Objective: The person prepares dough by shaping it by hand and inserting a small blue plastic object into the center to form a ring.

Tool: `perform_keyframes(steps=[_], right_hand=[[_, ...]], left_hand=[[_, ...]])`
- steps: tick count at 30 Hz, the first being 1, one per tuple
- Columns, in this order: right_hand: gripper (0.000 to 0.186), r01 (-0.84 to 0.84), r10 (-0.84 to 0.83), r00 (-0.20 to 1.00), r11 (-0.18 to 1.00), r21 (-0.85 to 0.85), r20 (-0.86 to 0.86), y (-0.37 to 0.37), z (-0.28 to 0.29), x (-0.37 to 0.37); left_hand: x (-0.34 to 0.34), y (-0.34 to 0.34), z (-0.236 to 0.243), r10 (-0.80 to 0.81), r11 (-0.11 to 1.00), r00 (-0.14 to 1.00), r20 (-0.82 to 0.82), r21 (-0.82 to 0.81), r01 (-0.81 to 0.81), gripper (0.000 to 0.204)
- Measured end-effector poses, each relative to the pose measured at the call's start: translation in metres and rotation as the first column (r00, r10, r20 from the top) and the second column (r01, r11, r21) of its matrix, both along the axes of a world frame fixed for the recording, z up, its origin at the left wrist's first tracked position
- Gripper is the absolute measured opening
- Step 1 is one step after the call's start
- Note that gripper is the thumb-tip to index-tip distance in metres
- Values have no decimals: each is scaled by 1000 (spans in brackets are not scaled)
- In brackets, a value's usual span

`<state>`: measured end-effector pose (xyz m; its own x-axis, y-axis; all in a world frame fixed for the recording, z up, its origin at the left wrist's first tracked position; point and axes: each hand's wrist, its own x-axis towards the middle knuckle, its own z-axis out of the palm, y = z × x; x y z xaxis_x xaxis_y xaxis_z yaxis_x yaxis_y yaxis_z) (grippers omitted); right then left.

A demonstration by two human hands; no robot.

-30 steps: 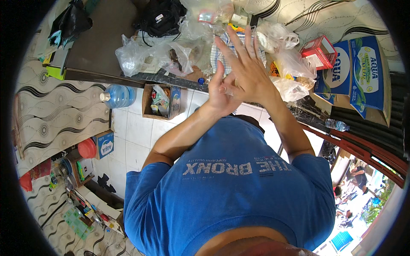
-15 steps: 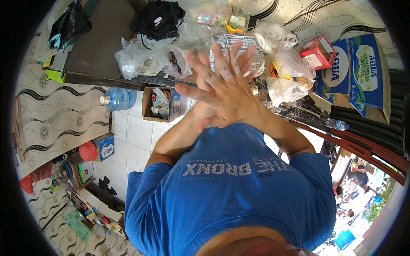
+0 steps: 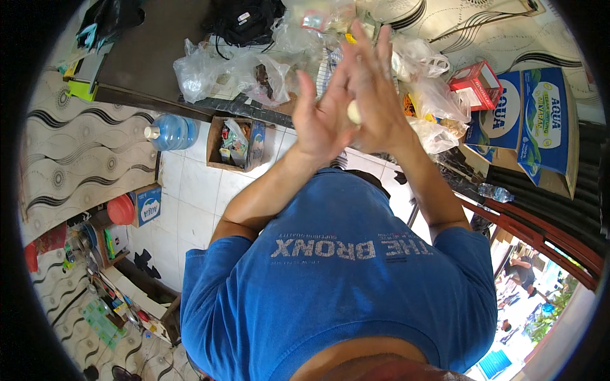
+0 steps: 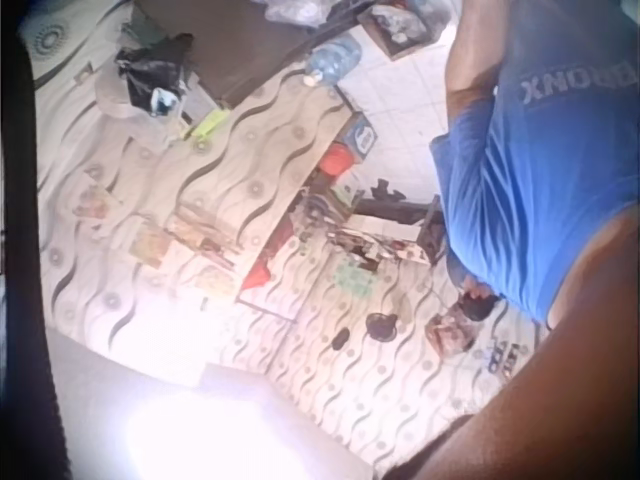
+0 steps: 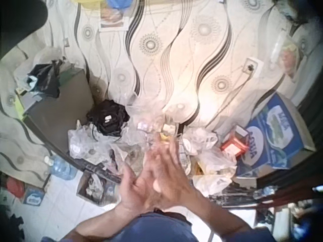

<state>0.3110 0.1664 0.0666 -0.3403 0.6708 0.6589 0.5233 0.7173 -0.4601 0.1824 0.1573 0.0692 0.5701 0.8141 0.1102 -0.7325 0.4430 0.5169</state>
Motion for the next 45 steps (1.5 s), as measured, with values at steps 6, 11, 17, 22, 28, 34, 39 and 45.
perform_keyframes(steps=[6,11,17,22,28,34,39,45], right_hand=[[110,-99,147,913,985,144,-380,6,20,-16],[111,-132,217,923,954,268,-318,-8,26,-31],[113,-162,243,946,929,331,-217,-15,28,-44],[114,-154,252,922,936,318,-295,-19,27,-45],[117,-170,282,874,941,293,-397,-32,26,-52],[119,-172,282,859,945,279,-426,-33,23,-51],[121,-190,299,836,944,269,-461,-39,18,-54],[124,-204,309,818,945,257,-486,-39,19,-53]], left_hand=[[9,-15,16,139,941,990,-17,313,-127,106],[3,-19,20,235,865,969,-74,471,-174,97],[-6,-23,28,344,825,934,-95,506,-252,100],[-10,-32,38,328,811,927,-181,557,-179,99],[-1,-39,30,362,759,932,-11,584,-287,101],[1,-40,30,355,729,935,-12,630,-269,104],[-6,-38,26,379,630,924,-53,746,-216,109],[-8,-33,28,367,658,925,-101,731,-181,108]])
